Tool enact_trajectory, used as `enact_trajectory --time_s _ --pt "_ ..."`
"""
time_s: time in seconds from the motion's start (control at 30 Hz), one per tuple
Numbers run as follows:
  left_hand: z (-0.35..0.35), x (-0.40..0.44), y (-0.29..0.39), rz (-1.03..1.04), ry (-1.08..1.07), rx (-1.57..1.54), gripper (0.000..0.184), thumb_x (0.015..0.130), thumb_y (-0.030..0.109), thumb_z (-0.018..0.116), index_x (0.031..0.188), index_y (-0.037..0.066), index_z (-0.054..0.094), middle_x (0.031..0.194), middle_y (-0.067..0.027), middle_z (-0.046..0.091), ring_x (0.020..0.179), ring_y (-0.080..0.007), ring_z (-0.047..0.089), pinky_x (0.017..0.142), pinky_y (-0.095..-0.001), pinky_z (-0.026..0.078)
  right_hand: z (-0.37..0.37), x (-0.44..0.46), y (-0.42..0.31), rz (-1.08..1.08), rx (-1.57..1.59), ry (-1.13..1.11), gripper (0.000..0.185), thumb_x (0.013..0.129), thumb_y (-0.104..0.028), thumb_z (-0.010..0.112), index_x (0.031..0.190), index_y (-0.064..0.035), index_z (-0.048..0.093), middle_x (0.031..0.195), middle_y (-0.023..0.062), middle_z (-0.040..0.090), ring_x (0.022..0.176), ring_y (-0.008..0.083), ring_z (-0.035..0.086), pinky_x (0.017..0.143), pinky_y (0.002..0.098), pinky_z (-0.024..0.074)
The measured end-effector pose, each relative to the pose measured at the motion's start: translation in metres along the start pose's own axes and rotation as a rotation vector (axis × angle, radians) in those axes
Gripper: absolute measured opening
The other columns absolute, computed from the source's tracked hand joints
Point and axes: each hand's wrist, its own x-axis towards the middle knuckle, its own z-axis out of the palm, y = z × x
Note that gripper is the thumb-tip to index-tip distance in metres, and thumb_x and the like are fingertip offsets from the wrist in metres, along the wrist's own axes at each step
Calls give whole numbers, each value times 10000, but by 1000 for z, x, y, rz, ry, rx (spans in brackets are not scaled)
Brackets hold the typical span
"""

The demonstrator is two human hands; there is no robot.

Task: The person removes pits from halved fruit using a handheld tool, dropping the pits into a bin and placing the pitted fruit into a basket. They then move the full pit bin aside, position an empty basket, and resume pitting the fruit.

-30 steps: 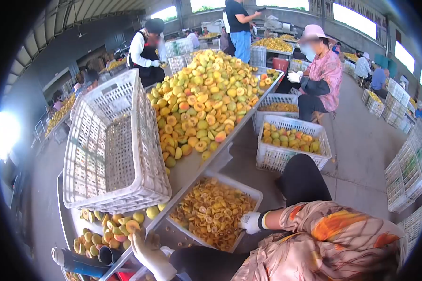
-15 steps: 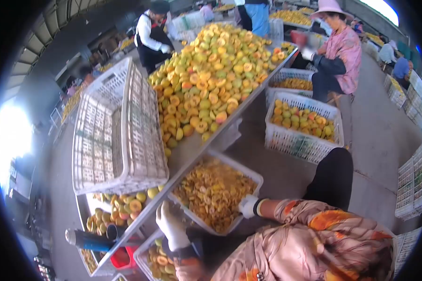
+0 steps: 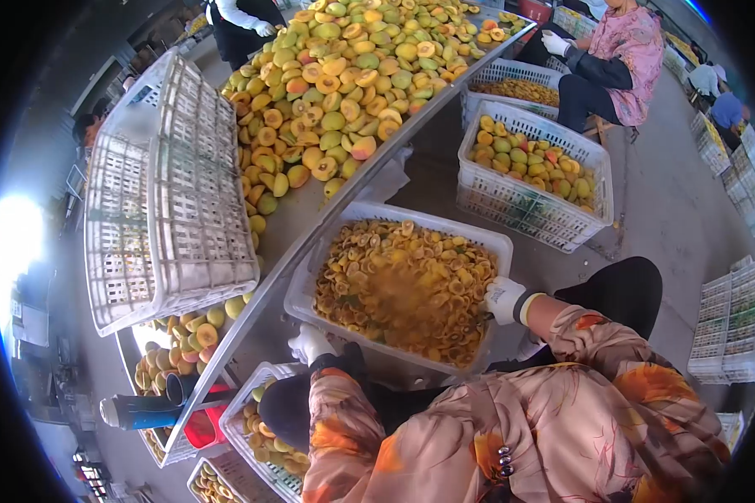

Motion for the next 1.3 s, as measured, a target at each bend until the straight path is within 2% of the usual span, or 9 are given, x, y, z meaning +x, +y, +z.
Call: enact_trajectory --time_s 0.07,0.13,0.37,0.47,0.63,0.77,0.87,1.03,1.3 --pt "11 -4 3 -172 -213 -329 479 882 367 710 1138 -37 691 953 -156 724 779 -263 720 662 -401 572 9 -5 2 -8 34 11 300 798 -181 675 1080 -177 779 1012 57 723 1066 258 623 965 375 447" --pt "67 50 -29 -91 -359 -334 627 908 273 712 1390 -57 485 1239 -191 642 1056 -283 663 851 -418 564 13 -6 8 -8 56 74 308 791 -177 677 1082 -179 778 1010 47 725 1067 254 619 958 370 445" --pt "86 21 -33 -79 -523 -556 1018 853 216 803 1611 40 146 1464 -167 483 1164 -275 609 934 -397 541 11 -10 10 -85 92 185 269 770 -177 671 1019 -186 770 920 15 699 1016 231 617 928 364 443" --pt "105 40 -56 -33 -484 -605 704 864 142 742 1438 52 344 1065 -146 624 770 -277 659 579 -446 540 20 -9 11 -101 104 280 216 716 -171 686 922 -194 747 858 -3 672 938 229 607 900 375 428" --pt "98 23 -42 -3 -421 -468 699 847 56 647 1467 41 323 1245 -171 568 988 -300 646 805 -436 571 19 -5 19 -131 135 229 272 760 -154 659 1005 -199 768 888 12 695 970 232 631 918 364 445" --pt "81 -18 -15 -13 -447 -463 755 827 25 647 1498 41 300 1268 -177 562 1016 -306 642 839 -420 551 12 -2 33 -102 136 139 308 764 -138 654 1041 -204 771 922 18 704 1013 231 630 938 373 444" --pt "96 -31 -22 -36 -500 -477 756 867 123 682 1505 28 288 1426 -184 486 1204 -327 567 980 -419 494 13 -7 49 -51 122 151 299 762 -135 654 1030 -191 775 919 25 704 1025 232 627 964 382 432" --pt "113 -59 -20 140 -573 -299 650 798 77 631 1378 -46 365 1315 -267 541 1135 -372 602 1010 -453 469 42 -25 73 -35 -41 237 296 721 -161 653 992 -164 771 884 0 687 999 219 618 960 375 423" --pt "158 -91 -19 198 -463 -224 731 976 95 591 1565 -41 180 1523 -292 400 1371 -409 480 1139 -430 388 35 -32 78 47 155 16 373 697 -141 670 1058 -171 762 877 43 715 966 269 664 910 398 466"
